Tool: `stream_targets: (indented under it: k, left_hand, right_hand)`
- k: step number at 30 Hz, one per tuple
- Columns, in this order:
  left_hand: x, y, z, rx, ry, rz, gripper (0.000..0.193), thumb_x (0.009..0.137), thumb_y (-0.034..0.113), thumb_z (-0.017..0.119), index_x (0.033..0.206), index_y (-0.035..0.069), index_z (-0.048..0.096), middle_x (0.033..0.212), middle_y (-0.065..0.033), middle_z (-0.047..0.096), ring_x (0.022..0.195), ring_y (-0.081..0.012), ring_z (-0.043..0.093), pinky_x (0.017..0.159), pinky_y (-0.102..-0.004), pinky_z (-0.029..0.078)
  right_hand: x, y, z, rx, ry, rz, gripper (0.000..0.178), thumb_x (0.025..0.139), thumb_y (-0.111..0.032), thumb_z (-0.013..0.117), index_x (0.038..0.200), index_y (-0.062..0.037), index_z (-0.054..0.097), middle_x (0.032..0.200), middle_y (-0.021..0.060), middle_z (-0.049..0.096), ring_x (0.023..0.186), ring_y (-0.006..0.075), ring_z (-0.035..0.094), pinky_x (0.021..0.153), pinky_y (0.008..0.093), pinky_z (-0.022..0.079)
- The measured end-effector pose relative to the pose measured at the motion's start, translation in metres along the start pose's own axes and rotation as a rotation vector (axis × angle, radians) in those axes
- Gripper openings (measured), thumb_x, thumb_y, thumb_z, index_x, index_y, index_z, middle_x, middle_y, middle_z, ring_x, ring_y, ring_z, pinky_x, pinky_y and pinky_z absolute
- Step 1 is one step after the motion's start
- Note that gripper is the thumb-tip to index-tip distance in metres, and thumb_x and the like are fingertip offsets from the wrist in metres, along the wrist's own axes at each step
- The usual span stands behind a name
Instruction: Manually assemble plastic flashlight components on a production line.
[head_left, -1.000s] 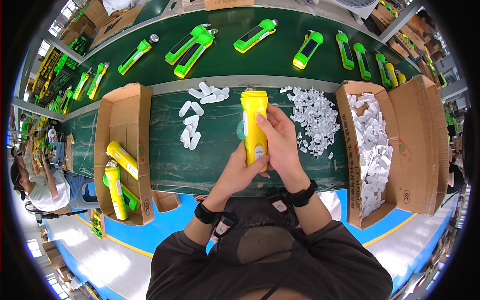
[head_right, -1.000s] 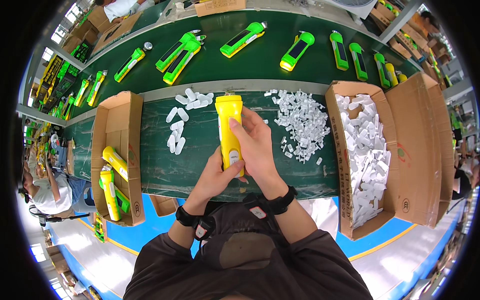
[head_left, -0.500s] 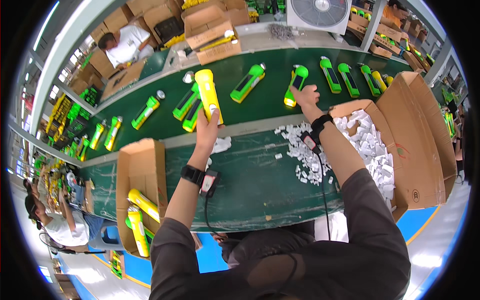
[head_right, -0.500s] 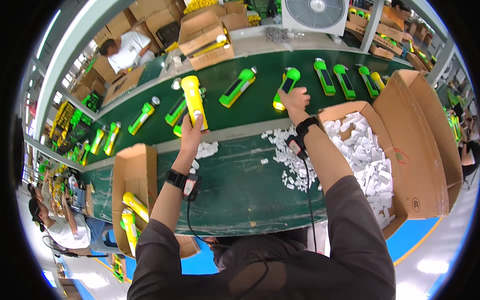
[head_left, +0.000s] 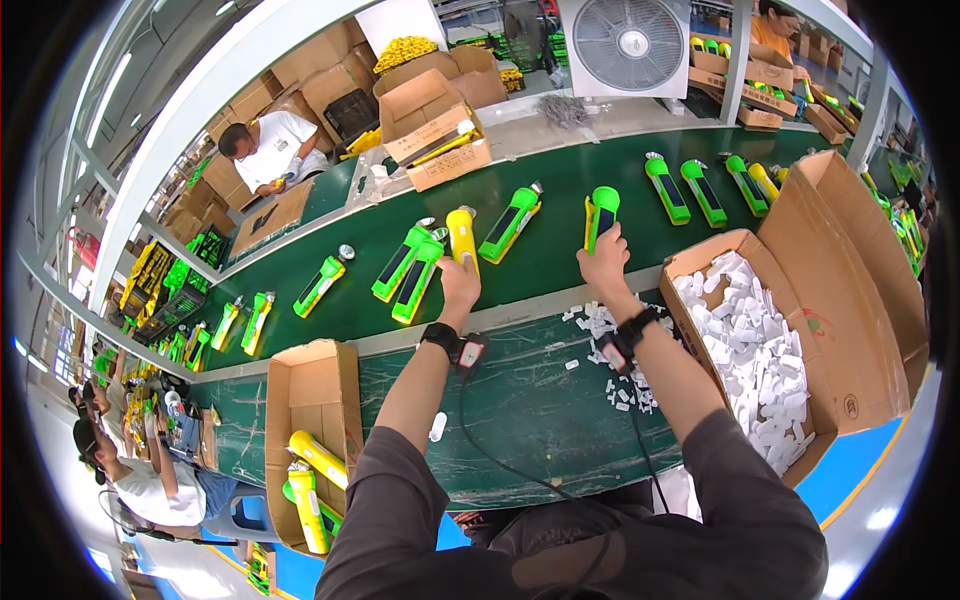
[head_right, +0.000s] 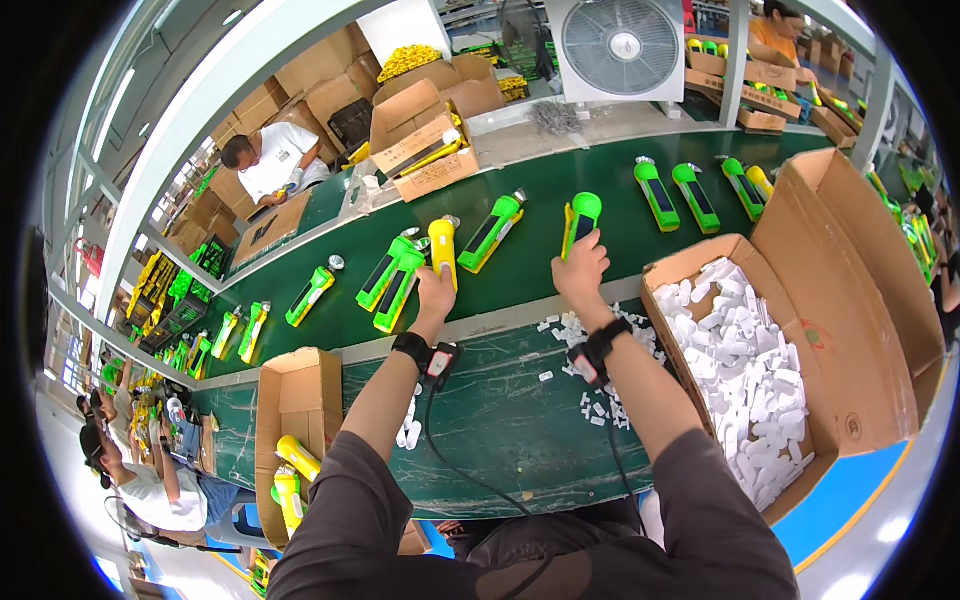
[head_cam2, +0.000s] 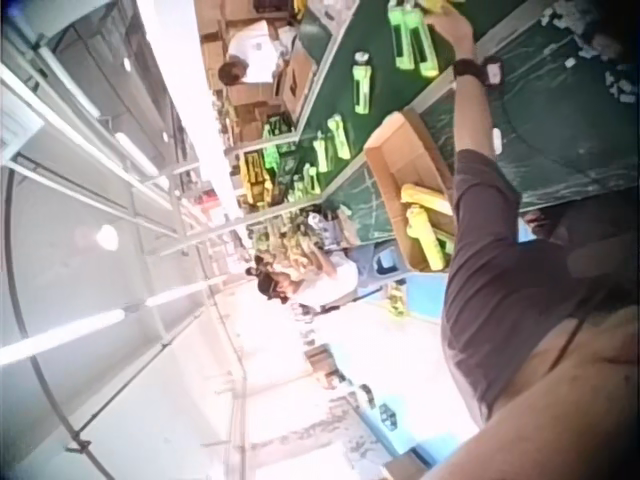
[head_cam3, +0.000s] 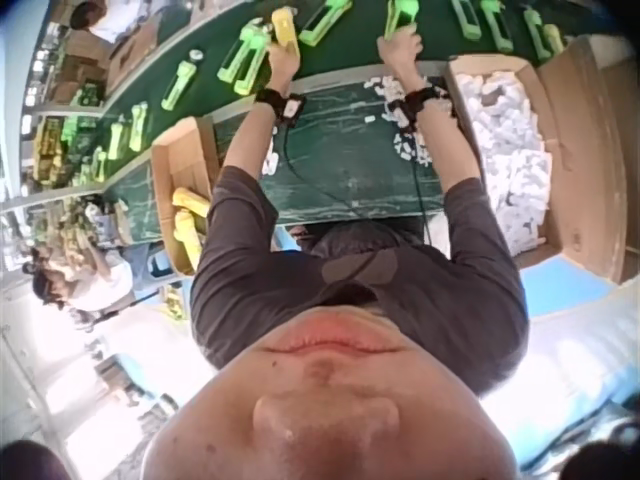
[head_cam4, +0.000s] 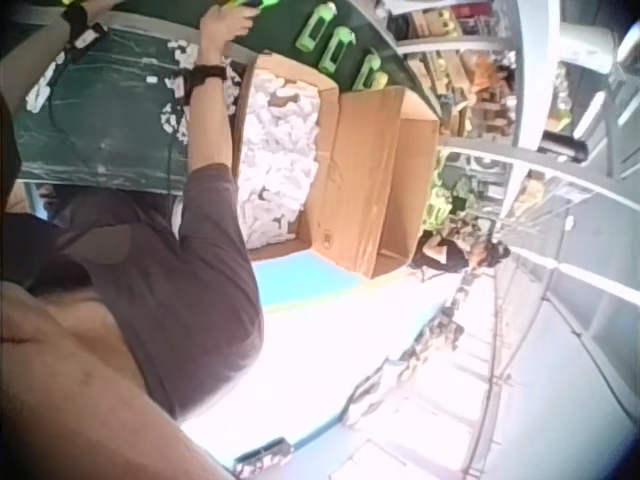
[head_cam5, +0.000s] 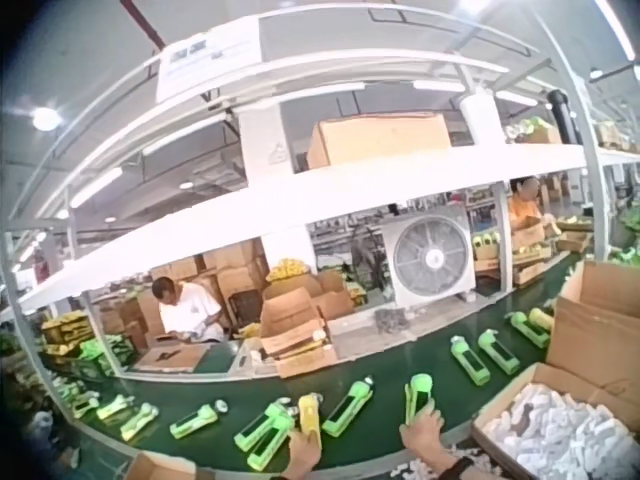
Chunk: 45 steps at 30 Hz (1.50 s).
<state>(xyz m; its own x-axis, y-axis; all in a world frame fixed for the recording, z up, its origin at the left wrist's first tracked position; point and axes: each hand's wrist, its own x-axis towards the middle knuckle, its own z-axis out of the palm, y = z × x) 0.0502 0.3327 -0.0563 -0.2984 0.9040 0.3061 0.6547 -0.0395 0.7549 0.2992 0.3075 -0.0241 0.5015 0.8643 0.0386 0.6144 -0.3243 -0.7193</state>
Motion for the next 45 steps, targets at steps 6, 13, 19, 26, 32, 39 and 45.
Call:
stream_targets:
  k: [6,13,19,26,32,39,45]
  left_hand:
    - [-0.015,-0.006,-0.015,0.282,0.132,0.113,0.045,0.082,0.016,0.062,0.109,-0.01,0.036,0.109,-0.0307,0.041,0.1,-0.0444,0.042,0.09,-0.0522,0.033]
    - [-0.134,0.085,-0.064,-0.742,-0.232,-0.097,0.041,0.096,0.028,0.048,0.122,-0.003,0.041,0.117,-0.0175,0.051,0.109,-0.0299,0.05,0.095,-0.0432,0.038]
    - [-0.228,0.132,-0.095,-1.48,-0.524,-0.532,0.052,0.102,0.038,0.022,0.134,0.001,0.039,0.134,-0.0159,0.047,0.123,-0.0277,0.048,0.103,-0.0409,0.039]
    - [-0.237,0.112,-0.109,-1.523,-0.302,-0.464,0.048,0.101,0.032,0.033,0.137,0.0,0.034,0.135,-0.0181,0.046,0.126,-0.0305,0.044,0.105,-0.0443,0.038]
    - [-0.241,0.104,-0.109,-1.554,-0.269,-0.467,0.047,0.101,0.031,0.036,0.137,0.001,0.033,0.135,-0.0164,0.045,0.127,-0.0286,0.043,0.104,-0.0426,0.038]
    - [-0.243,0.097,-0.108,-1.56,-0.242,-0.508,0.044,0.101,0.03,0.038,0.135,0.003,0.035,0.128,-0.0126,0.049,0.118,-0.0247,0.049,0.102,-0.0417,0.04]
    - [-0.243,0.102,-0.106,-1.542,-0.229,-0.455,0.044,0.101,0.028,0.039,0.137,0.005,0.032,0.129,-0.0106,0.047,0.118,-0.0229,0.049,0.1,-0.0405,0.041]
  right_hand:
    - [-0.098,-0.006,-0.068,0.556,-0.265,-0.431,0.078,0.073,-0.007,0.065,0.136,0.0107,0.024,0.126,0.0323,0.043,0.119,0.0444,0.044,0.102,0.0441,0.035]
    - [-0.192,-0.016,-0.128,0.482,-0.267,-0.58,0.077,0.073,0.0,0.064,0.139,0.0069,0.024,0.124,0.0265,0.045,0.117,0.0416,0.044,0.102,0.0425,0.034]
    - [-0.243,-0.013,-0.115,0.466,-0.355,-0.558,0.075,0.071,-0.001,0.067,0.139,0.0006,0.035,0.113,0.0181,0.047,0.109,0.033,0.047,0.096,0.038,0.039]
    - [-0.24,0.003,-0.099,1.007,-0.763,-0.205,0.048,0.086,-0.003,0.061,0.13,0.0079,0.044,0.127,0.0152,0.054,0.117,0.0199,0.052,0.098,0.0304,0.042]
    - [-0.239,0.004,-0.108,1.092,-0.836,-0.065,0.048,0.086,0.002,0.059,0.131,0.01,0.042,0.128,0.0165,0.053,0.118,0.0207,0.051,0.1,0.031,0.04]
    - [-0.226,0.011,-0.094,1.069,-0.758,-0.108,0.044,0.086,0.002,0.057,0.128,0.0085,0.046,0.125,0.0152,0.055,0.116,0.0198,0.052,0.1,0.0315,0.039]
    - [-0.232,0.012,-0.085,1.146,-0.793,-0.031,0.042,0.088,-0.003,0.055,0.127,0.0088,0.047,0.121,0.0154,0.058,0.112,0.0198,0.055,0.098,0.0303,0.04]
